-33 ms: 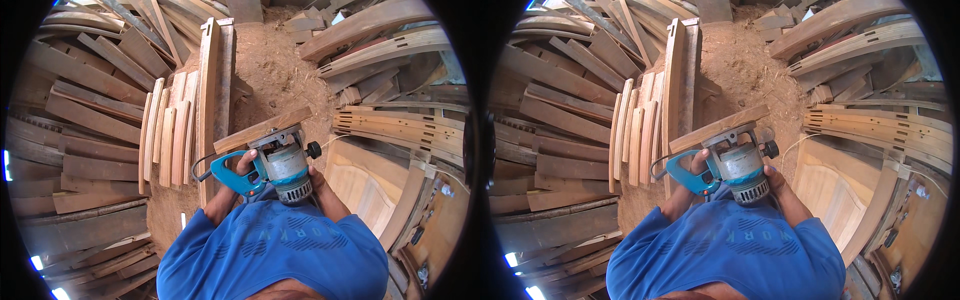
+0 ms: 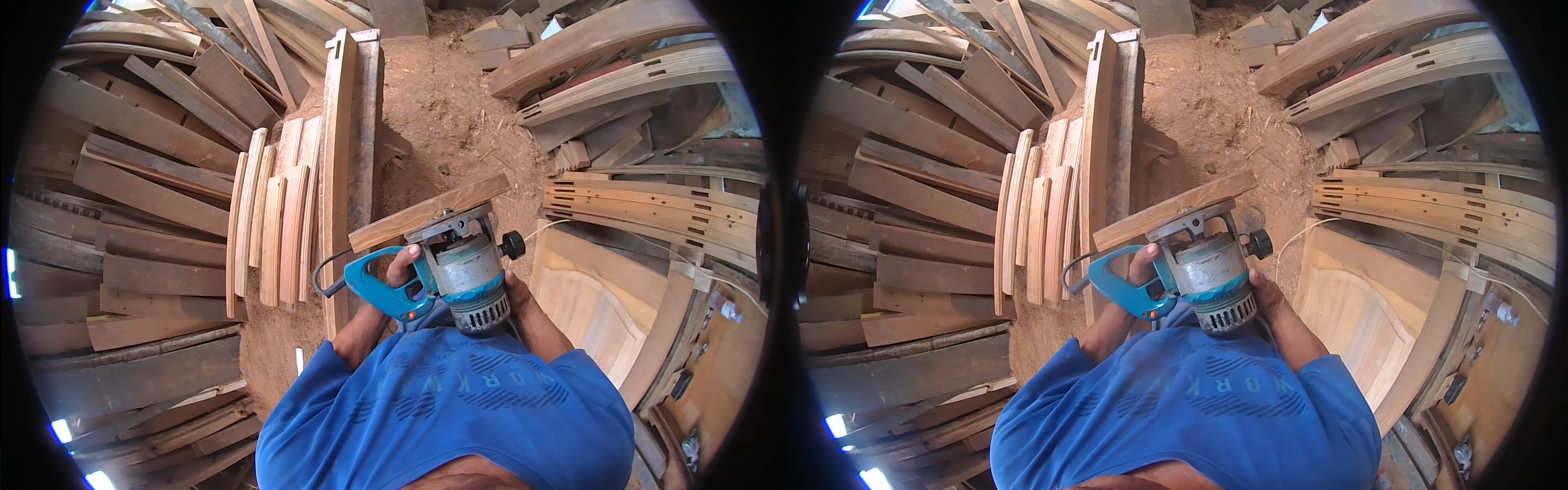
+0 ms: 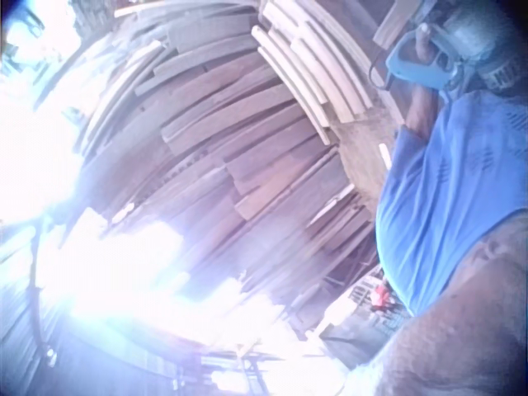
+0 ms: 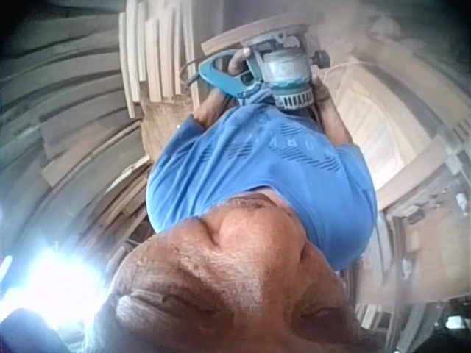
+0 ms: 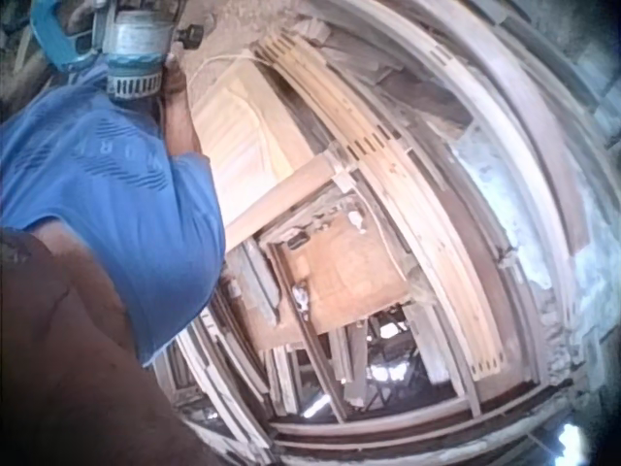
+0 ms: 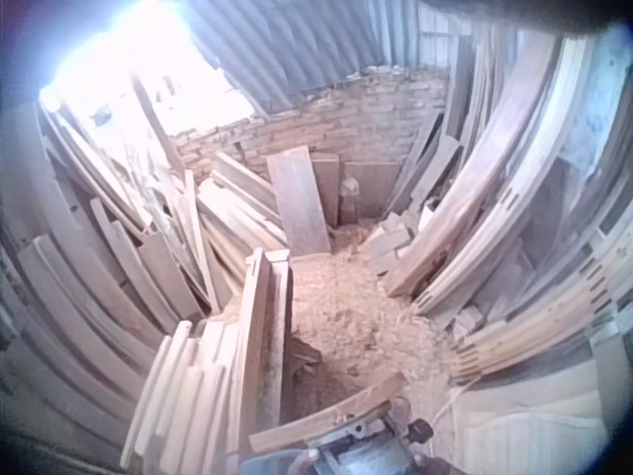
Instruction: The person uses a handheld electric router to smooth the surface of a wooden plank on a workbench. They adjust the router settings, flip the plank, and continue routing the surface, generating sawdust.
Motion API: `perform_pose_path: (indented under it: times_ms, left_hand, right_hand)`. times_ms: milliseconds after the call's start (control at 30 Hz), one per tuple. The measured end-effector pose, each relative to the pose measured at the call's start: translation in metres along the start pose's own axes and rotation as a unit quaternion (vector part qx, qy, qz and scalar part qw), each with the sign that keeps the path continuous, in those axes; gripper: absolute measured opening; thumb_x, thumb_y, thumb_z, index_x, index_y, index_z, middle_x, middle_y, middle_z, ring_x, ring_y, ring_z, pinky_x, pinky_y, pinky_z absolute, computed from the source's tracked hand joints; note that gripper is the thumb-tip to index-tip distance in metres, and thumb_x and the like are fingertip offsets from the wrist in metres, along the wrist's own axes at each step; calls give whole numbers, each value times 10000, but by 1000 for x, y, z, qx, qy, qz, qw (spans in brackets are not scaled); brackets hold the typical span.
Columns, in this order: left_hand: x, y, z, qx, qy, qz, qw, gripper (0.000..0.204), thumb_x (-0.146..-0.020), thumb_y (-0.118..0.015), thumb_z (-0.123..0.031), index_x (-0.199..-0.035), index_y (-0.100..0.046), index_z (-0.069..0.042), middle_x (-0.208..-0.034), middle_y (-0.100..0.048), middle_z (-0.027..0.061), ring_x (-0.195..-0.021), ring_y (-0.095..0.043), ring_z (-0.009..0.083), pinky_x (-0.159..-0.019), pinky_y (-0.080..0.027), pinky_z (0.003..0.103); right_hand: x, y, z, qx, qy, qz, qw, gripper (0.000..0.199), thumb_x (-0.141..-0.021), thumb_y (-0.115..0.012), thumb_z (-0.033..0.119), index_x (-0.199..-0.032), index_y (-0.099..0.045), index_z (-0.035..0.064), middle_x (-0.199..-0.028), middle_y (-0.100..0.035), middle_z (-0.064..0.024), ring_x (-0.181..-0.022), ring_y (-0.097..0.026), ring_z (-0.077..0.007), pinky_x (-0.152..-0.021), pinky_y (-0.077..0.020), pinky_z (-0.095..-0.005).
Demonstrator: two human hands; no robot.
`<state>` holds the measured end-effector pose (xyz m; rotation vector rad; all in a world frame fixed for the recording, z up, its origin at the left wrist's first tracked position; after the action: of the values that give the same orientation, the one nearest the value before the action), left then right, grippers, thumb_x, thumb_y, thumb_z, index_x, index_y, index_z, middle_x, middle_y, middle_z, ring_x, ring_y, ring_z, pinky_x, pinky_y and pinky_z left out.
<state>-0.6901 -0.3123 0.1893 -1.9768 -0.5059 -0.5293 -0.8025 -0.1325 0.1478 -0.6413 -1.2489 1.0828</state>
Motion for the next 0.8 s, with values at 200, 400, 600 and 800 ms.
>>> perform_pose_path:
  times_ms: [200,400,600,800]
  left_hand:
    - [-29,-7,2,23,15,8,1000,740,-908,-631,-445,-1428,-431,42,-1370,-540,244,-1247,-560,319,-1068,-468,454]
    - [-41,-14,2,21,13,71,997,732,-922,-622,-438,-1413,-429,69,-1310,-575,253,-1138,-636,300,-915,-576,397]
    - [-53,-4,20,10,16,30,999,772,-881,-613,-499,-1388,-451,61,-1259,-592,277,-1085,-658,322,-923,-574,407]
    - [-85,-1,31,13,-72,-50,996,615,-949,-581,-439,-1334,-529,38,-1060,-692,183,-955,-689,263,-875,-569,375]
  right_hand:
    - [-1,-2,58,207,17,-16,978,1201,-674,-800,688,-1475,-334,-76,-1430,-503,-221,-1294,-531,-291,-1101,-422,-407]
    - [1,-4,53,107,31,-21,994,1092,-710,-783,615,-1454,-373,-70,-1390,-523,-211,-1264,-541,-280,-1066,-443,-381]
    - [5,31,35,-36,40,-43,998,790,-877,-667,510,-1432,-437,-4,-1382,-559,-159,-1241,-565,-277,-1024,-482,-420]
    - [21,72,-47,10,27,-214,976,413,-935,-651,390,-1252,-568,140,-1203,-627,-52,-1090,-613,-221,-879,-504,-426]
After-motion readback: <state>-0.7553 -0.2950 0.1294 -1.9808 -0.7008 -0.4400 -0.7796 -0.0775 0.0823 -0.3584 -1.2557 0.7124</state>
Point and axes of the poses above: each hand's wrist, its own x-axis away from the middle knuckle, its own y-axis out of the back of the hand, z = x × y, the point moved 4 cm from there along -x, towards the middle knuckle
